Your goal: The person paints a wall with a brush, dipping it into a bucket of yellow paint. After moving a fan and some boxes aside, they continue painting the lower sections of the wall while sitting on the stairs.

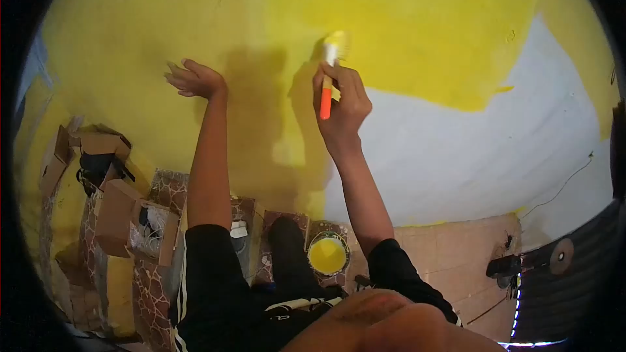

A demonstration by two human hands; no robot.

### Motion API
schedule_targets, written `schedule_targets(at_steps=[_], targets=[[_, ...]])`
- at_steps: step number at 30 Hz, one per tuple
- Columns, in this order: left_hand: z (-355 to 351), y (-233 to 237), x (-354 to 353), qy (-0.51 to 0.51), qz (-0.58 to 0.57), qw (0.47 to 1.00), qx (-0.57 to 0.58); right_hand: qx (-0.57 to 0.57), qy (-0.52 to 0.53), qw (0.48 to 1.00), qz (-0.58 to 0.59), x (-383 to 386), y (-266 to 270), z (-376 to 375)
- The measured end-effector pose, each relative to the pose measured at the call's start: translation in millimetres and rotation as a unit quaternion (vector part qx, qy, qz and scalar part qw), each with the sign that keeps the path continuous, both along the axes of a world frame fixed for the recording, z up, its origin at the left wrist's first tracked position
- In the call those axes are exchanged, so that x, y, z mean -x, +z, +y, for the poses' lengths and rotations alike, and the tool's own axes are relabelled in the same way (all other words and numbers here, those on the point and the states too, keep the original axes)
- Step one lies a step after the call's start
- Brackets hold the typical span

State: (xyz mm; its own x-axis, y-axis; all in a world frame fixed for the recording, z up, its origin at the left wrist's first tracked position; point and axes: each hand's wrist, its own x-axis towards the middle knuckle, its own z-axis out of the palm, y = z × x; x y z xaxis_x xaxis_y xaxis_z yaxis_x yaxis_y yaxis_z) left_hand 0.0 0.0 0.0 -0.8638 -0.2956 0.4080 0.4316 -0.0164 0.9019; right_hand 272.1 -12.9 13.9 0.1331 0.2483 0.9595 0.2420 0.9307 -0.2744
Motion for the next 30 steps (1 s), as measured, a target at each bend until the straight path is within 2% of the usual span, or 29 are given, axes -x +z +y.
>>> schedule_targets(at_steps=[2,3,5,7,9,10,11,14,16,17,19,20,23,24,26,27,29,30], targets=[[0.5,-7.7,-2.3,0.004,-0.005,1.0,0.002,0.005,0.062,0.998,-0.022,-1.8,-1.8,0.5],[-0.5,7.7,3.1,0.002,0.015,1.0,-0.002,0.0,0.06,0.998,-0.002,-0.7,3.0,0.5],[-3.4,6.6,-1.7,0.007,0.015,1.0,0.0,-0.045,0.112,0.993,0.013,-24.0,5.4,4.2],[-1.1,7.6,-6.5,0.008,0.011,1.0,-0.005,-0.064,0.004,0.998,0.016,-56.8,6.4,16.6],[-1.1,4.7,-6.3,0.011,0.009,1.0,-0.005,0.031,0.03,0.995,0.091,-85.9,1.7,38.5],[-0.2,2.5,-4.3,0.017,0.013,1.0,0.001,0.055,0.025,0.993,0.106,-95.6,9.0,26.0],[1.8,2.8,-0.7,0.024,0.017,1.0,0.003,0.021,-0.052,0.995,0.084,-105.4,7.5,30.9],[0.6,3.3,-2.4,0.022,0.02,1.0,0.004,0.04,-0.041,0.987,0.152,-113.5,4.7,27.3],[0.8,4.0,-3.5,0.027,0.017,0.999,0.001,0.009,-0.129,0.984,0.123,-102.0,7.8,15.2],[0.6,4.4,-2.2,0.029,0.014,0.999,0.002,-0.062,-0.159,0.982,0.084,-92.6,6.5,14.9],[2.1,-0.5,4.1,0.027,0.016,0.999,0.009,-0.07,-0.104,0.992,0.002,-66.4,-3.6,16.0],[4.0,-1.7,7.3,0.023,0.015,1.0,0.012,-0.04,-0.099,0.994,-0.017,-49.0,-7.4,14.4],[-0.4,3.0,1.5,0.015,0.014,1.0,0.006,-0.062,-0.091,0.994,-0.002,-14.9,-1.9,11.0],[-0.2,7.2,-0.3,0.016,0.014,1.0,0.004,-0.062,-0.039,0.997,-0.018,-9.3,3.8,7.1],[-4.8,8.7,-6.5,0.01,0.014,1.0,0.005,-0.096,0.057,0.993,-0.039,-1.6,10.2,5.8],[-4.2,6.2,-4.8,0.008,0.013,1.0,0.008,-0.092,0.056,0.993,-0.039,-5.6,12.2,5.0],[-0.6,3.8,1.8,0.021,0.01,1.0,0.017,-0.057,0.12,0.989,-0.058,-21.0,16.7,6.6],[0.8,3.5,2.0,0.019,0.009,1.0,0.017,-0.039,0.115,0.992,-0.029,-30.7,12.2,11.1]])
